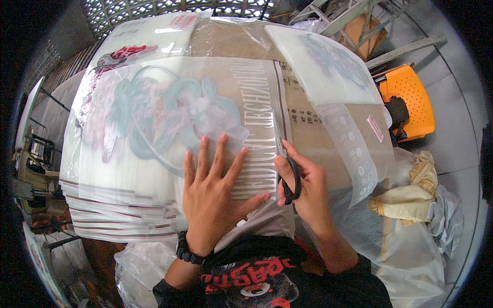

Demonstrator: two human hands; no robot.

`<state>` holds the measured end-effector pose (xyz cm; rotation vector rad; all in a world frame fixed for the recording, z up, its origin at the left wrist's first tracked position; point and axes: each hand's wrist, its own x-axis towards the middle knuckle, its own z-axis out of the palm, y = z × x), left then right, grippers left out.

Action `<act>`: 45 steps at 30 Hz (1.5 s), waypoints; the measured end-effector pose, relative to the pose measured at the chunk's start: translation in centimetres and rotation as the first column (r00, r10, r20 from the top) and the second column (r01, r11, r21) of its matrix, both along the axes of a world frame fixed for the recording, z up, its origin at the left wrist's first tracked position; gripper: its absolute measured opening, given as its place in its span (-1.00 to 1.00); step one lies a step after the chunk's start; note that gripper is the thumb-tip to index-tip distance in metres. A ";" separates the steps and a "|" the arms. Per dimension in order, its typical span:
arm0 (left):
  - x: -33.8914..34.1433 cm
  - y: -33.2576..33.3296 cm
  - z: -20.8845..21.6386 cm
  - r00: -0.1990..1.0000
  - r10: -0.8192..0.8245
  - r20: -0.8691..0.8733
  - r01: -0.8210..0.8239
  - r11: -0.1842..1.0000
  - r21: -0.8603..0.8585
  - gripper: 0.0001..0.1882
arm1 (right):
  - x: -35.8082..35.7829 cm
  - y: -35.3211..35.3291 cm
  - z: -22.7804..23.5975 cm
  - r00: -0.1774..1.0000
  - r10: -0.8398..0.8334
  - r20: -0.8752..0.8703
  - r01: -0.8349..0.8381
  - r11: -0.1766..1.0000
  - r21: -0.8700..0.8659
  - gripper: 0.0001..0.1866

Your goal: The person sits on the floor and uses scissors to cut the edges off a stack of clear plastic bags. They trim the top and side edges of each bag, then place the trimmed bags back on the pile.

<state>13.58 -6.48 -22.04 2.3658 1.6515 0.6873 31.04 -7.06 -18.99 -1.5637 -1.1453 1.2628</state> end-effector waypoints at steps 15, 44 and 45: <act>-0.2 0.2 -0.3 0.999 -0.010 0.036 0.011 1.000 -0.005 -0.16 | -0.1 1.8 -0.1 1.000 -0.005 0.030 0.004 1.000 0.022 -0.29; -0.1 0.3 0.1 0.999 -0.017 0.041 0.019 0.998 -0.061 -0.17 | 0.6 6.5 -0.6 0.996 0.015 0.091 -0.023 0.996 0.082 -0.30; -0.1 0.3 0.0 0.999 -0.016 0.040 0.018 0.998 -0.059 -0.17 | 0.6 6.7 -0.7 0.996 0.015 0.086 -0.022 0.996 0.084 -0.30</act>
